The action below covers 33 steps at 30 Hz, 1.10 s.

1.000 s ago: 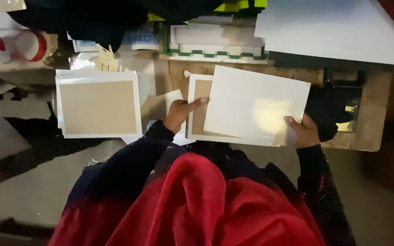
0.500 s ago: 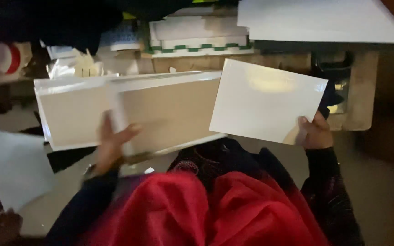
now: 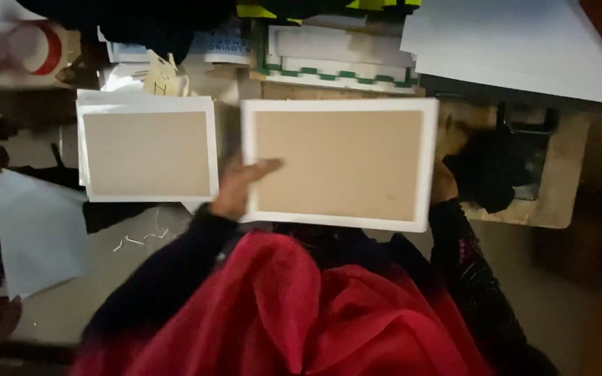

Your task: Peeling the protective backing from adhesive sheets and applying them to square boards, smoothing them with a cloth to ensure a good bond.

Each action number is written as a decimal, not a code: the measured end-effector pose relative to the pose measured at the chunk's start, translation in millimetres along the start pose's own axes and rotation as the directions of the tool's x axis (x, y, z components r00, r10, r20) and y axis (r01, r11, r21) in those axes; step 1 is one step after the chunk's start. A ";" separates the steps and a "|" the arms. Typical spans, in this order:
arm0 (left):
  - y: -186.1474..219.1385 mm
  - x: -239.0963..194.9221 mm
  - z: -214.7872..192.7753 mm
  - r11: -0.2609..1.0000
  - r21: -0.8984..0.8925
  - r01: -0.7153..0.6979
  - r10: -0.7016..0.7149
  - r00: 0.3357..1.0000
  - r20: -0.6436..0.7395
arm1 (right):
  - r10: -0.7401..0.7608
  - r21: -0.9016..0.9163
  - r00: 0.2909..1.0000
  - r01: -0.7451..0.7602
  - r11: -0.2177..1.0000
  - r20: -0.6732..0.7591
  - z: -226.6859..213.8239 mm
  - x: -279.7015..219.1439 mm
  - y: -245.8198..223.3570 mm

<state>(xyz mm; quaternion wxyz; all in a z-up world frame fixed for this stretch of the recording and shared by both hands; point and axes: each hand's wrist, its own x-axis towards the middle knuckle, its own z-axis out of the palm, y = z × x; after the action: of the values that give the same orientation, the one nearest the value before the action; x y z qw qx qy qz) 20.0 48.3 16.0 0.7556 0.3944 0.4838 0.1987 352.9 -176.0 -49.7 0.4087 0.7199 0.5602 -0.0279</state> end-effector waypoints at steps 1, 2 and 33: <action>-4.7 5.2 24.7 0.998 -0.069 0.004 -0.002 0.999 0.033 | 0.062 0.309 0.998 -0.064 0.949 0.016 -9.4 -5.3 2.6; -9.6 10.7 49.4 0.990 -0.138 0.011 -0.002 0.998 0.066 | 0.115 0.586 0.992 -0.123 0.801 0.051 -18.5 -10.4 5.1; 83.3 -41.9 92.1 0.939 0.336 0.076 -0.048 0.995 -0.091 | 0.559 0.994 0.828 0.092 -0.062 -0.042 -21.4 -25.3 16.7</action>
<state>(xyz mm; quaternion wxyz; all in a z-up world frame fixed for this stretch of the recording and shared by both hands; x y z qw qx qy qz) 89.6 33.3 126.0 0.6619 0.4947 0.5534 0.1044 348.5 -183.2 -13.6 -0.3688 0.8606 0.3055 -0.1734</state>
